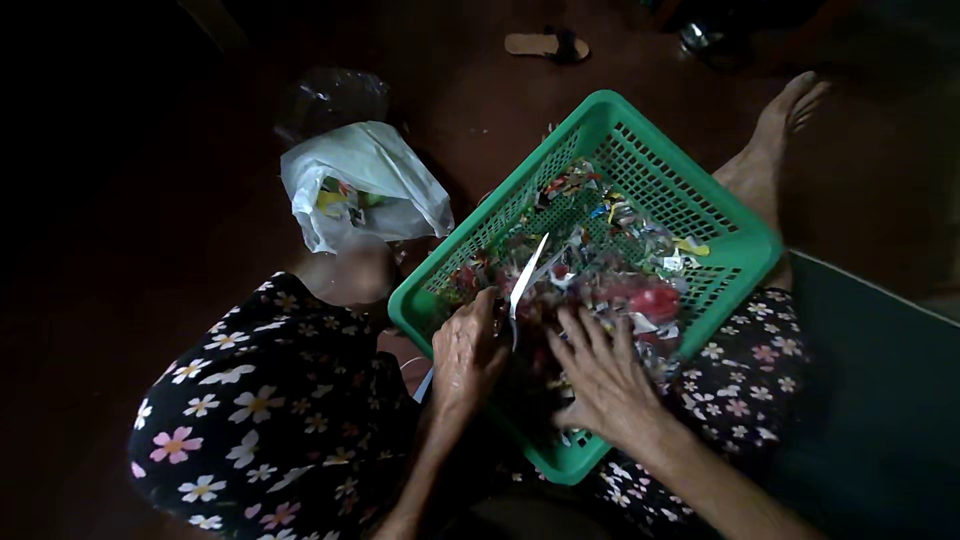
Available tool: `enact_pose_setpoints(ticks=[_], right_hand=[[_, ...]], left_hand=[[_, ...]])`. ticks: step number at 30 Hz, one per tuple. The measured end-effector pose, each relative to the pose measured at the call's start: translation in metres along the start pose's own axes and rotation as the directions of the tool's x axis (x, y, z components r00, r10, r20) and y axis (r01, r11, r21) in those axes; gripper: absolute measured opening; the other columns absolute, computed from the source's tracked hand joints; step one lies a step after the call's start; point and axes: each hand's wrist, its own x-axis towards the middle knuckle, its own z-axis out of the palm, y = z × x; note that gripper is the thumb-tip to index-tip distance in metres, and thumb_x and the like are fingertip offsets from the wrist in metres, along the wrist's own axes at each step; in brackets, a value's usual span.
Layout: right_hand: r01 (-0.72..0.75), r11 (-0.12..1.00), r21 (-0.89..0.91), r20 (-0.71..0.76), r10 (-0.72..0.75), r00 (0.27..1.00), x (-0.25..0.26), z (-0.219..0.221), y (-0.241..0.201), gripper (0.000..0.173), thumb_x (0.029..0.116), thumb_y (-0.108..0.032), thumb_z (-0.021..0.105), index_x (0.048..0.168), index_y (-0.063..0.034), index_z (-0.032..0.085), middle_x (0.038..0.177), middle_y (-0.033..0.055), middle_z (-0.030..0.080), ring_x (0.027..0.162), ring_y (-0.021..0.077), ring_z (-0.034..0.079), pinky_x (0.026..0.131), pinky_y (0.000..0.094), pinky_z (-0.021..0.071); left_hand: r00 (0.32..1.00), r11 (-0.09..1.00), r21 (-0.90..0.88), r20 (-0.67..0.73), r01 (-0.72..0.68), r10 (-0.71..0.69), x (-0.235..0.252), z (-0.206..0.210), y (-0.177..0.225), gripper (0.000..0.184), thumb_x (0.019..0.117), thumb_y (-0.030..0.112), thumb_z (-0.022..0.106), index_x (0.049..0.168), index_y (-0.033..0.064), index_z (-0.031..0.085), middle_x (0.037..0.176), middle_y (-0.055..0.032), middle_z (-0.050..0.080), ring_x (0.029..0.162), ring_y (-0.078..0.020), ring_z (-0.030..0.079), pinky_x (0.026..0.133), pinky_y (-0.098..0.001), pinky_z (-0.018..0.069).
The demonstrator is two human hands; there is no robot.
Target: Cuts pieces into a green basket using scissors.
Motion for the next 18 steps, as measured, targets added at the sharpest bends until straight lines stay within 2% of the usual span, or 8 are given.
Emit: enact_pose_setpoints(ticks=[1, 3, 6, 8, 10, 12, 15, 18], right_hand=[[-0.013, 1.0, -0.026, 0.043, 0.014, 0.999, 0.0, 0.005, -0.003, 0.112, 0.0646, -0.043, 0.094, 0.157, -0.0083, 0.042, 0.167, 0.024, 0.025, 0.151, 0.0541, 0.021, 0.109, 0.0822, 0.0179], [-0.063, 0.998, -0.015, -0.025, 0.062, 0.998, 0.01, 0.009, 0.004, 0.098, 0.0696, -0.025, 0.091, 0.154, -0.0057, 0.045, 0.164, 0.0257, 0.029, 0.147, 0.0547, 0.03, 0.103, 0.0782, 0.0325], [-0.143, 0.986, 0.086, -0.115, 0.152, 0.982, 0.036, -0.004, 0.027, 0.088, 0.0825, -0.02, 0.085, 0.155, 0.0002, 0.039, 0.165, 0.0277, 0.024, 0.143, 0.052, 0.038, 0.098, 0.0652, 0.0474], [-0.139, 0.982, 0.127, -0.26, 0.168, 0.951, 0.053, -0.011, 0.044, 0.069, 0.0849, -0.004, 0.079, 0.146, 0.0039, 0.048, 0.149, 0.0299, 0.046, 0.126, 0.0507, 0.055, 0.089, 0.0627, 0.0534], [-0.138, 0.968, 0.208, -0.308, 0.199, 0.93, 0.065, -0.019, 0.059, 0.047, 0.0856, 0.003, 0.075, 0.13, 0.0047, 0.059, 0.13, 0.0295, 0.059, 0.108, 0.05, 0.064, 0.082, 0.0649, 0.0545], [-0.149, 0.922, 0.356, -0.269, 0.254, 0.929, 0.07, -0.026, 0.067, 0.035, 0.0869, 0.002, 0.075, 0.121, 0.0033, 0.065, 0.118, 0.0273, 0.065, 0.104, 0.0482, 0.065, 0.084, 0.0671, 0.0525], [-0.257, 0.778, 0.573, -0.118, 0.389, 0.914, 0.067, -0.037, 0.06, 0.033, 0.093, -0.011, 0.072, 0.122, 0.0041, 0.066, 0.107, 0.0294, 0.067, 0.097, 0.0451, 0.066, 0.084, 0.0651, 0.0508], [-0.315, 0.703, 0.637, -0.02, 0.424, 0.906, 0.063, -0.038, 0.051, 0.042, 0.0924, -0.013, 0.076, 0.126, 0.008, 0.061, 0.116, 0.0299, 0.065, 0.109, 0.0427, 0.063, 0.096, 0.0601, 0.049]], left_hand=[[1.0, 1.0, -0.006, -0.001, -0.004, 0.004, 0.0, 0.0, 0.001, 0.039, 0.0908, 0.015, 0.071, 0.128, 0.0046, 0.067, 0.095, -0.0158, 0.073, 0.087, -0.0355, 0.071, 0.075, -0.0576, 0.0545], [1.0, 1.0, -0.011, 0.012, -0.006, 0.007, 0.0, 0.001, 0.003, 0.036, 0.092, 0.018, 0.069, 0.125, 0.0045, 0.067, 0.093, -0.0157, 0.073, 0.085, -0.0348, 0.071, 0.074, -0.0565, 0.0544], [1.0, 1.0, 0.001, 0.031, 0.006, -0.006, -0.001, 0.003, 0.003, 0.037, 0.093, 0.02, 0.069, 0.127, 0.0052, 0.067, 0.097, -0.0162, 0.074, 0.089, -0.0357, 0.072, 0.076, -0.0577, 0.0549], [1.0, 1.0, 0.012, 0.014, 0.015, -0.015, 0.0, 0.004, 0.002, 0.039, 0.0927, 0.019, 0.07, 0.128, 0.0041, 0.066, 0.102, -0.0176, 0.073, 0.093, -0.0371, 0.071, 0.078, -0.0582, 0.0547], [1.0, 1.0, 0.023, 0.013, 0.012, -0.013, 0.0, 0.004, 0.001, 0.044, 0.0925, 0.015, 0.07, 0.134, 0.004, 0.062, 0.112, -0.0184, 0.071, 0.102, -0.0383, 0.069, 0.082, -0.0577, 0.0544], [0.999, 0.997, 0.076, 0.047, 0.003, -0.007, 0.001, 0.005, -0.001, 0.052, 0.0913, 0.013, 0.07, 0.141, 0.0041, 0.056, 0.122, -0.0203, 0.068, 0.111, -0.0403, 0.066, 0.085, -0.0564, 0.0546], [0.99, 0.99, 0.141, 0.142, -0.016, -0.004, 0.002, 0.01, 0.002, 0.061, 0.0915, 0.014, 0.07, 0.148, 0.0035, 0.049, 0.128, -0.0231, 0.064, 0.119, -0.0423, 0.062, 0.09, -0.0555, 0.0537], [0.984, 0.993, 0.107, 0.173, -0.051, 0.032, 0.005, 0.02, 0.006, 0.055, 0.0967, 0.016, 0.065, 0.149, 0.0052, 0.05, 0.129, -0.0214, 0.065, 0.121, -0.0392, 0.062, 0.093, -0.0531, 0.054]])
